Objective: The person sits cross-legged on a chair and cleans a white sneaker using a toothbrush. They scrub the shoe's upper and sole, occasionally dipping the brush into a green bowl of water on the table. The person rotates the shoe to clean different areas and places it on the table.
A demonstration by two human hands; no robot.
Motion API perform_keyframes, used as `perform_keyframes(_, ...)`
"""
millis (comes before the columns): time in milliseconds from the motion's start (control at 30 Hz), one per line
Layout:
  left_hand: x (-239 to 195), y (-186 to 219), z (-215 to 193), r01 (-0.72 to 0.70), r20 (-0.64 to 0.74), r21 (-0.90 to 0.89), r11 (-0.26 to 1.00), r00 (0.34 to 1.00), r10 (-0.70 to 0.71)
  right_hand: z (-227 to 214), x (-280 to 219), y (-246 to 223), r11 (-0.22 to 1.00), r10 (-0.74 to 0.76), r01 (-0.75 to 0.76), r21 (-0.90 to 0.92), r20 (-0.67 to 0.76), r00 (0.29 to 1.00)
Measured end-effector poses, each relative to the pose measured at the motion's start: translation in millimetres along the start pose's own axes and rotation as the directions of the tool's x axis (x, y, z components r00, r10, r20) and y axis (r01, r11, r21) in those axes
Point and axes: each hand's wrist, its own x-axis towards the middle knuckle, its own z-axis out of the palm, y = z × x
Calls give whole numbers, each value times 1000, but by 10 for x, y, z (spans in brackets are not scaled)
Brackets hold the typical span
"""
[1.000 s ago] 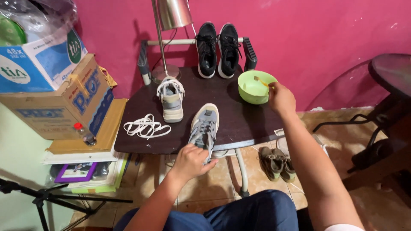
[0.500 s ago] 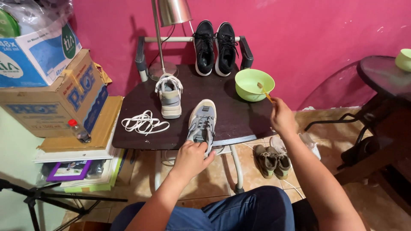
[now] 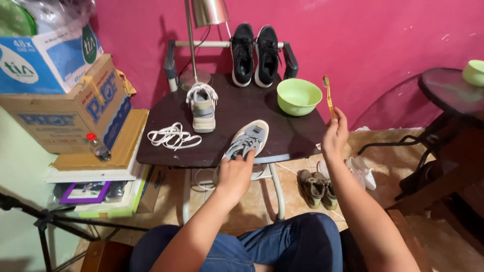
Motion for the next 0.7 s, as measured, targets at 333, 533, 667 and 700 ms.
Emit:
perform_keyframes(333,159,-347,44,-103,-298,98,990,946,128,-297,-682,-527,718,296,-528,454,487,821)
perform_keyframes(533,115,-814,15,-4,-477,173,985,874,87,-433,-1286,-597,624,411,-706,336,628,661)
perform_keyframes(667,191,-1112,119,-192,-627,229,954,721,296,-268,-1460,-102,711,388,-653,260,629,674)
perform_keyframes(700,211,-1146,109,-229,-661,247,942,671,337,-230,-1507,51,782,342,-586,212,640,688)
